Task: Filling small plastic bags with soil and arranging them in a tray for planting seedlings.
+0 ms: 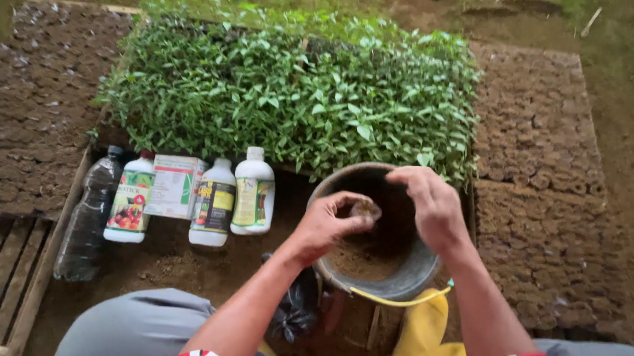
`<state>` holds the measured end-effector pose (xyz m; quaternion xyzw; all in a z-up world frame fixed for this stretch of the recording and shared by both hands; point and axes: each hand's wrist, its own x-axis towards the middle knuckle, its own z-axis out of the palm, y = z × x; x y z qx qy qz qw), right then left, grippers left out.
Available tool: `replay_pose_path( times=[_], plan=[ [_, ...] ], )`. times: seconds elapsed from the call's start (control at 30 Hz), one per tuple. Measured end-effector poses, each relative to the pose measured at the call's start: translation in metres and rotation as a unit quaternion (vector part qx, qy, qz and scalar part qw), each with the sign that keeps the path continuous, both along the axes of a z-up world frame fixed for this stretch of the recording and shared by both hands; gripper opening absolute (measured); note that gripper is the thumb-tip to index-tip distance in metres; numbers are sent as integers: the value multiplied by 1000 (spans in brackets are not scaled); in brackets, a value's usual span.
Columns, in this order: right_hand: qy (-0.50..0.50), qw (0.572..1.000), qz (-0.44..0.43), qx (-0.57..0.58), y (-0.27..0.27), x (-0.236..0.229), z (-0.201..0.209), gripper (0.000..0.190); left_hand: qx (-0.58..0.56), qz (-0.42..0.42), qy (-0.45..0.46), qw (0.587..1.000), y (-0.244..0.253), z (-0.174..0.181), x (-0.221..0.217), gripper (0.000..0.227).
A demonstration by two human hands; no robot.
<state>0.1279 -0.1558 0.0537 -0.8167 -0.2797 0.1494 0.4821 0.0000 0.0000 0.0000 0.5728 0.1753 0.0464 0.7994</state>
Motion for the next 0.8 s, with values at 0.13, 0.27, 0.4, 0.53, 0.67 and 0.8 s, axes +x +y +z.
replay_pose_path(
  times=[0.13, 0.27, 0.4, 0.53, 0.67, 0.8],
  plan=[
    [5, 962, 32, -272, -17, 23, -82, 45, -10, 16, -6, 1000, 3, -5, 0, 42],
    [-3, 844, 137, -518, -26, -7, -150, 43, -27, 29, -9, 999, 3, -11, -1, 45],
    [41, 824, 178, -536, -9, -44, -180, 52, -21, 36, -3, 999, 4, -9, -4, 40],
    [102, 854, 143, -490, 19, -66, -145, 65, -30, 37, -6, 999, 5, -11, -8, 40],
    [99, 894, 151, -410, 28, -76, -164, 58, -37, 34, -3, 999, 3, -14, -8, 41],
    [196, 925, 137, -296, 24, -68, -219, 37, -51, 25, 7, 998, 3, -19, -7, 42]
  ],
)
